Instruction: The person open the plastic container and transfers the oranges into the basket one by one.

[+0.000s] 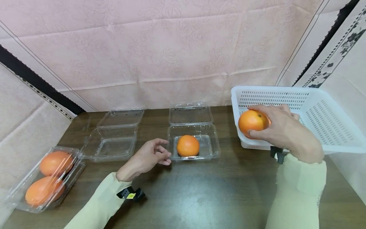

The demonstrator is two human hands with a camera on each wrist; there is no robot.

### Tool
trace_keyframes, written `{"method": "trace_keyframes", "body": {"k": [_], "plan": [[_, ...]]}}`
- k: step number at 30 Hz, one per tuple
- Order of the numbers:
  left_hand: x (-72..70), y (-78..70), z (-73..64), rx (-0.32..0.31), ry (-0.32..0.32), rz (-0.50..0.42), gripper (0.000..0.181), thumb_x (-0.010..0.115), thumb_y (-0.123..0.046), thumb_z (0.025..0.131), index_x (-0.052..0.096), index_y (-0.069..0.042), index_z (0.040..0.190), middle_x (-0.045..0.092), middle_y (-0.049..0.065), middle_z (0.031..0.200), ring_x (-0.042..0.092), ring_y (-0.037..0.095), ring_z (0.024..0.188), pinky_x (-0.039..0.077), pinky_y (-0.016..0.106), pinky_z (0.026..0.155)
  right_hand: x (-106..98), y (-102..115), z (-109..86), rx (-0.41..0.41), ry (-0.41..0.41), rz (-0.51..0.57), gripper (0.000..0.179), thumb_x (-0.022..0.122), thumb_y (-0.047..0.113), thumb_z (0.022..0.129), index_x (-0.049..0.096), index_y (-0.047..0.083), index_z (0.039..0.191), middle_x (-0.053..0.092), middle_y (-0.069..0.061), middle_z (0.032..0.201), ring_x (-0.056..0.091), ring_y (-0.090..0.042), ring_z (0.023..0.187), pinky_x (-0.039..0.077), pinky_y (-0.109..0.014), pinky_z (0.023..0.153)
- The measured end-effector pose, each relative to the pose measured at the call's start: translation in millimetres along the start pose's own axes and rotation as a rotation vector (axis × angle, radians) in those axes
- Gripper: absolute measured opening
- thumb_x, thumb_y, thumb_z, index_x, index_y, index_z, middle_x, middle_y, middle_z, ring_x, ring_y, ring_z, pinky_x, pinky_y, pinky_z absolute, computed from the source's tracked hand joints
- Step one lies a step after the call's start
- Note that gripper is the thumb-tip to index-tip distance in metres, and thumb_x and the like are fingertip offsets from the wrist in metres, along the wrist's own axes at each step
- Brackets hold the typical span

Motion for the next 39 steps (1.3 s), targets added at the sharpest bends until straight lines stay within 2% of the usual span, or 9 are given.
{"method": "trace_keyframes", "body": {"k": [9, 17, 33, 39], "plan": [[0.0, -0.2, -0.3, -0.007, 0.001, 0.000, 0.054, 0.066, -0.003, 0.098, 0.043, 0.002, 0.147, 0.069, 0.018, 0.103, 0.076, 0.024, 0.082, 0.065, 0.038, 0.081, 0.8, -3.8, 2.8, 0.036, 0.021, -0.028, 0.074, 0.076, 0.041, 0.087, 0.046, 0.021, 0.151, 0.054, -0.019, 0.145, 0.033, -0.045, 0.118, 0.034, -0.050, 0.080], [0.1, -0.7, 0.1, -0.006, 0.005, -0.001, 0.055, 0.065, -0.003, 0.098, 0.043, 0.002, 0.147, 0.069, 0.019, 0.105, 0.076, 0.024, 0.083, 0.065, 0.038, 0.081, 0.1, -8.9, 3.8, 0.071, 0.038, -0.046, 0.072, 0.075, 0.043, 0.087, 0.048, 0.021, 0.150, 0.052, -0.022, 0.142, 0.035, -0.046, 0.118, 0.037, -0.045, 0.075], [0.2, -0.9, -0.2, 0.001, 0.012, -0.005, 0.054, 0.064, -0.002, 0.098, 0.042, 0.003, 0.147, 0.069, 0.021, 0.106, 0.076, 0.024, 0.083, 0.065, 0.038, 0.081, 5.2, -15.3, 5.1, 0.104, 0.081, -0.036, 0.074, 0.072, 0.052, 0.089, 0.045, 0.022, 0.152, 0.055, -0.021, 0.138, 0.034, -0.045, 0.114, 0.038, -0.043, 0.074], [0.1, -0.5, -0.6, -0.002, 0.011, -0.003, 0.054, 0.065, -0.002, 0.098, 0.042, 0.003, 0.147, 0.069, 0.020, 0.105, 0.076, 0.023, 0.083, 0.065, 0.038, 0.081, 6.7, -17.0, 6.5, 0.128, 0.101, -0.023, 0.073, 0.070, 0.055, 0.089, 0.044, 0.028, 0.152, 0.054, -0.018, 0.135, 0.035, -0.041, 0.113, 0.036, -0.037, 0.070]]}}
Point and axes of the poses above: each hand's wrist, its own z-axis towards the middle knuckle, its own x-axis out of the palm, y = z × x, the point moved 3 cm from there along z, towards the middle knuckle
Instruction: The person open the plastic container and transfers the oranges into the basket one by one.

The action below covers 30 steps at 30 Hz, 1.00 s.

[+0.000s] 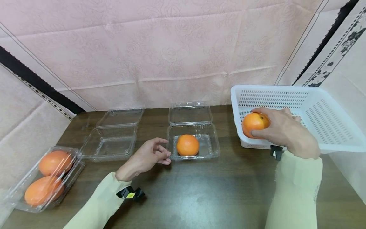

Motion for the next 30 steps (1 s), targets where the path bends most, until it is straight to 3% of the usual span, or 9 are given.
{"method": "trace_keyframes", "body": {"k": [10, 17, 25, 30], "plan": [[1.8, 0.8, 1.6, 0.003, 0.003, -0.014, 0.054, 0.064, -0.001, 0.099, 0.042, 0.004, 0.147, 0.068, 0.021, 0.106, 0.076, 0.022, 0.082, 0.065, 0.038, 0.081, 1.0, -1.2, 0.4, 0.023, 0.003, -0.001, 0.075, 0.072, 0.055, 0.087, 0.043, 0.030, 0.152, 0.053, -0.019, 0.125, 0.036, -0.039, 0.110, 0.036, -0.034, 0.066], [1.4, 1.3, 1.2, 0.008, 0.000, -0.017, 0.054, 0.064, -0.001, 0.099, 0.042, 0.004, 0.147, 0.068, 0.021, 0.106, 0.077, 0.025, 0.084, 0.065, 0.039, 0.082, 2.5, -0.4, 3.5, -0.008, -0.009, -0.017, 0.076, 0.076, 0.050, 0.086, 0.046, 0.024, 0.150, 0.058, -0.021, 0.132, 0.034, -0.047, 0.116, 0.041, -0.051, 0.073], [1.0, 1.0, 0.1, 0.012, 0.002, -0.004, 0.054, 0.064, -0.002, 0.099, 0.042, 0.004, 0.147, 0.069, 0.021, 0.105, 0.076, 0.025, 0.084, 0.065, 0.039, 0.082, 5.3, 3.8, 7.9, -0.081, -0.034, 0.016, 0.068, 0.082, 0.036, 0.083, 0.057, 0.019, 0.144, 0.064, -0.020, 0.123, 0.048, -0.041, 0.106, 0.039, -0.036, 0.074], [1.0, 1.4, 0.8, 0.010, 0.003, -0.005, 0.054, 0.064, -0.002, 0.099, 0.042, 0.004, 0.148, 0.069, 0.020, 0.105, 0.077, 0.025, 0.084, 0.065, 0.039, 0.082, 6.3, 4.8, 10.8, -0.057, -0.030, -0.004, 0.073, 0.082, 0.034, 0.082, 0.054, 0.018, 0.147, 0.058, -0.028, 0.134, 0.041, -0.048, 0.108, 0.039, -0.049, 0.073]]}}
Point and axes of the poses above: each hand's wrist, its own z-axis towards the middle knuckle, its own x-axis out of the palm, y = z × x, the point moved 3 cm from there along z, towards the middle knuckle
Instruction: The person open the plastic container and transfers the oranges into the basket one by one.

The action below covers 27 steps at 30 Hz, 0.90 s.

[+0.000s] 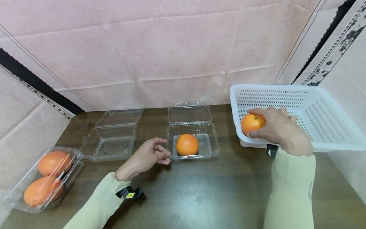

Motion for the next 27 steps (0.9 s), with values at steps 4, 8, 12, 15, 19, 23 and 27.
{"method": "trace_keyframes", "body": {"k": [4, 8, 12, 15, 19, 23, 27], "plan": [[-0.2, -0.1, 0.7, 0.001, 0.000, -0.002, 0.055, 0.065, -0.002, 0.099, 0.041, 0.003, 0.148, 0.069, 0.020, 0.105, 0.076, 0.023, 0.083, 0.065, 0.038, 0.081, 0.9, -0.1, 0.8, 0.023, 0.009, -0.005, 0.073, 0.081, 0.033, 0.082, 0.051, 0.016, 0.147, 0.056, -0.029, 0.132, 0.038, -0.050, 0.109, 0.037, -0.054, 0.074], [-0.6, -0.3, 0.8, -0.001, -0.002, 0.003, 0.055, 0.065, -0.003, 0.099, 0.042, 0.003, 0.148, 0.069, 0.020, 0.105, 0.076, 0.022, 0.083, 0.065, 0.038, 0.081, 1.2, -0.9, 0.5, 0.049, 0.025, -0.015, 0.071, 0.079, 0.034, 0.083, 0.051, 0.015, 0.145, 0.058, -0.029, 0.125, 0.037, -0.049, 0.108, 0.036, -0.053, 0.074], [-1.0, -0.5, 0.4, -0.006, -0.002, 0.004, 0.055, 0.065, -0.004, 0.099, 0.042, 0.002, 0.148, 0.069, 0.020, 0.105, 0.077, 0.025, 0.085, 0.065, 0.038, 0.081, 2.0, -1.5, 1.6, 0.066, 0.035, -0.021, 0.072, 0.079, 0.038, 0.083, 0.050, 0.014, 0.145, 0.057, -0.030, 0.124, 0.035, -0.050, 0.110, 0.035, -0.056, 0.077], [-1.4, -0.8, 0.2, -0.005, -0.002, 0.007, 0.055, 0.065, -0.004, 0.099, 0.042, 0.002, 0.148, 0.069, 0.020, 0.105, 0.077, 0.026, 0.085, 0.065, 0.038, 0.081, 2.2, -1.4, 2.2, 0.068, 0.041, -0.018, 0.073, 0.079, 0.040, 0.084, 0.049, 0.011, 0.145, 0.055, -0.032, 0.126, 0.034, -0.051, 0.110, 0.035, -0.057, 0.077], [-1.7, -1.1, 0.1, -0.005, -0.005, 0.007, 0.054, 0.065, -0.003, 0.099, 0.042, 0.002, 0.148, 0.069, 0.020, 0.106, 0.076, 0.023, 0.083, 0.065, 0.038, 0.081, 2.3, -1.3, 1.6, 0.070, 0.044, -0.031, 0.073, 0.077, 0.043, 0.085, 0.049, 0.012, 0.145, 0.055, -0.032, 0.126, 0.037, -0.050, 0.109, 0.037, -0.057, 0.076], [-1.2, -0.4, -0.1, -0.010, 0.005, 0.002, 0.054, 0.064, -0.003, 0.099, 0.042, 0.002, 0.148, 0.069, 0.021, 0.107, 0.076, 0.023, 0.084, 0.065, 0.038, 0.082, 4.2, -1.6, 0.4, 0.076, 0.046, -0.036, 0.071, 0.075, 0.043, 0.087, 0.049, 0.012, 0.146, 0.055, -0.032, 0.124, 0.038, -0.049, 0.108, 0.039, -0.055, 0.074], [-0.9, 0.2, 0.0, -0.010, 0.008, -0.001, 0.054, 0.065, -0.003, 0.099, 0.042, 0.002, 0.147, 0.069, 0.020, 0.106, 0.076, 0.023, 0.084, 0.065, 0.037, 0.082, 5.6, -2.7, 0.3, 0.083, 0.057, -0.033, 0.072, 0.073, 0.043, 0.087, 0.046, 0.013, 0.147, 0.050, -0.033, 0.126, 0.036, -0.050, 0.109, 0.040, -0.055, 0.074]]}}
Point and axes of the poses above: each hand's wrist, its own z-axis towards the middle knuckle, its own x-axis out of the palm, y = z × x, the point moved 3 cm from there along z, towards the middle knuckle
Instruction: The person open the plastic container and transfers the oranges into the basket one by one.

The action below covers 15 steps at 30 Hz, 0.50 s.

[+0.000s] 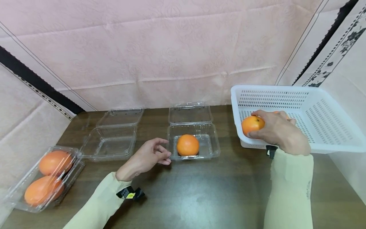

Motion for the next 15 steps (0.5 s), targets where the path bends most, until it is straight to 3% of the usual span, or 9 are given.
{"method": "trace_keyframes", "body": {"k": [7, 15], "plan": [[0.1, 0.4, 0.7, -0.005, -0.006, -0.002, 0.054, 0.065, -0.003, 0.099, 0.042, 0.002, 0.147, 0.069, 0.020, 0.106, 0.076, 0.021, 0.083, 0.065, 0.038, 0.082, 1.8, -2.5, 0.7, -0.007, 0.037, 0.001, 0.073, 0.070, 0.045, 0.090, 0.044, 0.012, 0.150, 0.050, -0.029, 0.133, 0.041, -0.049, 0.111, 0.045, -0.050, 0.073], [0.1, 0.9, 0.8, -0.006, -0.005, -0.008, 0.054, 0.065, -0.003, 0.099, 0.041, 0.003, 0.148, 0.069, 0.021, 0.107, 0.076, 0.021, 0.082, 0.065, 0.037, 0.080, 2.3, -2.9, 1.8, -0.038, 0.024, -0.007, 0.063, 0.069, 0.042, 0.090, 0.050, 0.017, 0.144, 0.059, -0.017, 0.122, 0.051, -0.036, 0.105, 0.041, -0.037, 0.071]]}}
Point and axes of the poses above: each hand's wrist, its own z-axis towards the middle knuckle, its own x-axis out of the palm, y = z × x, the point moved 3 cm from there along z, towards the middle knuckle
